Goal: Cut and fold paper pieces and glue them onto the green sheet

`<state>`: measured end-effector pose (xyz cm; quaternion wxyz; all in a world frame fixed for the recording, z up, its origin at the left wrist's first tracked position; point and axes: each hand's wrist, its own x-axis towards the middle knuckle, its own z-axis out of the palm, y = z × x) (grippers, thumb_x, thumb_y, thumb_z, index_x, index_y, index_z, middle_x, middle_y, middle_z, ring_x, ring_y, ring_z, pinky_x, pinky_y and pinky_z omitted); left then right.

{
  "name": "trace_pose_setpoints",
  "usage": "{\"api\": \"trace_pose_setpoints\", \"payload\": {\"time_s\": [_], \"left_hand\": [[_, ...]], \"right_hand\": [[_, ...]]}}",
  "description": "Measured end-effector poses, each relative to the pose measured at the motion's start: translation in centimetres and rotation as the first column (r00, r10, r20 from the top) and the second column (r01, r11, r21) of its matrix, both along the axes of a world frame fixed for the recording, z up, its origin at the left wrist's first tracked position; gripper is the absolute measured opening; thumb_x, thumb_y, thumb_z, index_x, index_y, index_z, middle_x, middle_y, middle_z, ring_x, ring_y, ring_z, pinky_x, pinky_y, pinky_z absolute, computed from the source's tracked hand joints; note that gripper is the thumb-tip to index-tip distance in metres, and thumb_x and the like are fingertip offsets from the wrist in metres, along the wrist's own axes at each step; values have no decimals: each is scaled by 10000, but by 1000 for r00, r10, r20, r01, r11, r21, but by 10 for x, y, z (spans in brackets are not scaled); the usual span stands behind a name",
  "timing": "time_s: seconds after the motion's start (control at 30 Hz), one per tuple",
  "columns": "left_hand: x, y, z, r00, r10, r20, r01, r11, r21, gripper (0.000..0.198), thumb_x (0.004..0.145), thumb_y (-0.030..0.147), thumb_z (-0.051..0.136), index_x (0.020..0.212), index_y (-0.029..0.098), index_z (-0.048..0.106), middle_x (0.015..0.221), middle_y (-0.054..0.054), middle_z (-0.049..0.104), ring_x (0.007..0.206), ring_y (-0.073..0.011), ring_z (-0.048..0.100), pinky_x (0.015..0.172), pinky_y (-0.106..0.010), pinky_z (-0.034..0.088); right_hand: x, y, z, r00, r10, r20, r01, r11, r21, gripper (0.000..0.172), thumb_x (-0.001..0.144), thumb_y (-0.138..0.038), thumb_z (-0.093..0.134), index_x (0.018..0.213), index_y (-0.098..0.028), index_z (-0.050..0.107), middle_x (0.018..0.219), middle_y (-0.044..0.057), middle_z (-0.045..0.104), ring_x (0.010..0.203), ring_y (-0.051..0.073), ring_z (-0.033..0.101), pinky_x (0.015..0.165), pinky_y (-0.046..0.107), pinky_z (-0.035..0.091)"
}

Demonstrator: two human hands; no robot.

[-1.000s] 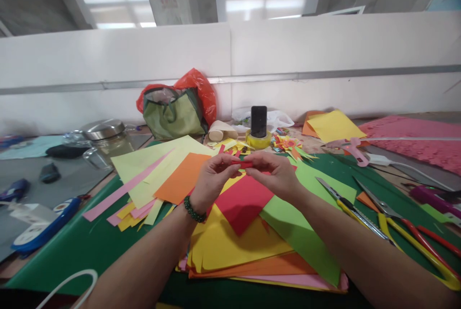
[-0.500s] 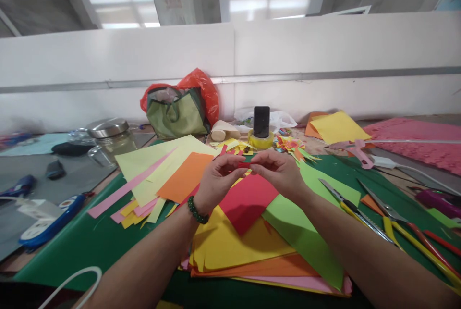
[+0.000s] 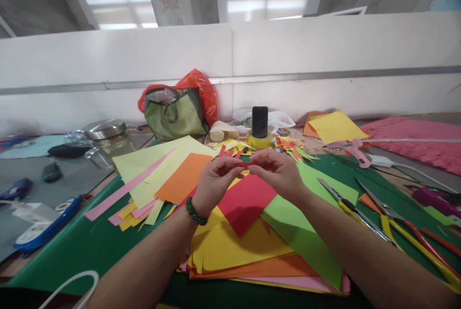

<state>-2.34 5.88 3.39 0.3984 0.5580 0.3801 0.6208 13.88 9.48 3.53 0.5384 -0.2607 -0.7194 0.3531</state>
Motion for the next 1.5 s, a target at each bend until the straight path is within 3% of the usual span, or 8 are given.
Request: {"api": "trace_pose_setpoints", "payload": {"time_s": [0.17,0.57,0.77,1.13,1.5], "left_hand": [[1,1,-1,999,-16,49,14,999,29,248,606,311,824,709,164,653,668,7,706,612,-139,675,635,-263,590],[-1,1,-5,992,36,-120,-22,993,118,100,703,200,734,740,170,645,659,2,703,630,-139,688,620,-222,556],[-1,1,-7,996,15,-89,-7,996,85,132,696,191,728,780,173,627,691,5,708,638,-136,690,646,-233,558],[-1,0,-5,978,69,-199,-39,988,152,130,718,190,707,733,177,578,636,32,625,585,-95,599,576,-205,498],[-2,-1,-5,956,94,-277,-41,981,191,103,739,202,685,732,180,585,629,27,621,589,-98,584,579,-214,490]], "right_hand": [[0,-2,0,1000,6,-22,-6,1000,-14,248,735,-342,723,902,-190,620,757,28,705,681,155,668,625,273,555],[4,0,-2,999,-24,26,20,987,162,147,769,-251,691,902,-203,654,822,42,718,746,174,701,690,282,589],[6,1,-1,999,-23,35,17,986,167,151,768,-260,701,903,-208,660,833,42,734,736,177,712,700,286,601],[8,1,1,991,-82,109,52,965,255,176,784,-250,681,956,-226,656,834,29,735,750,177,715,706,291,612],[7,3,-3,993,-42,107,10,958,285,188,791,-198,666,976,-228,651,902,29,736,782,166,722,726,272,618]]}}
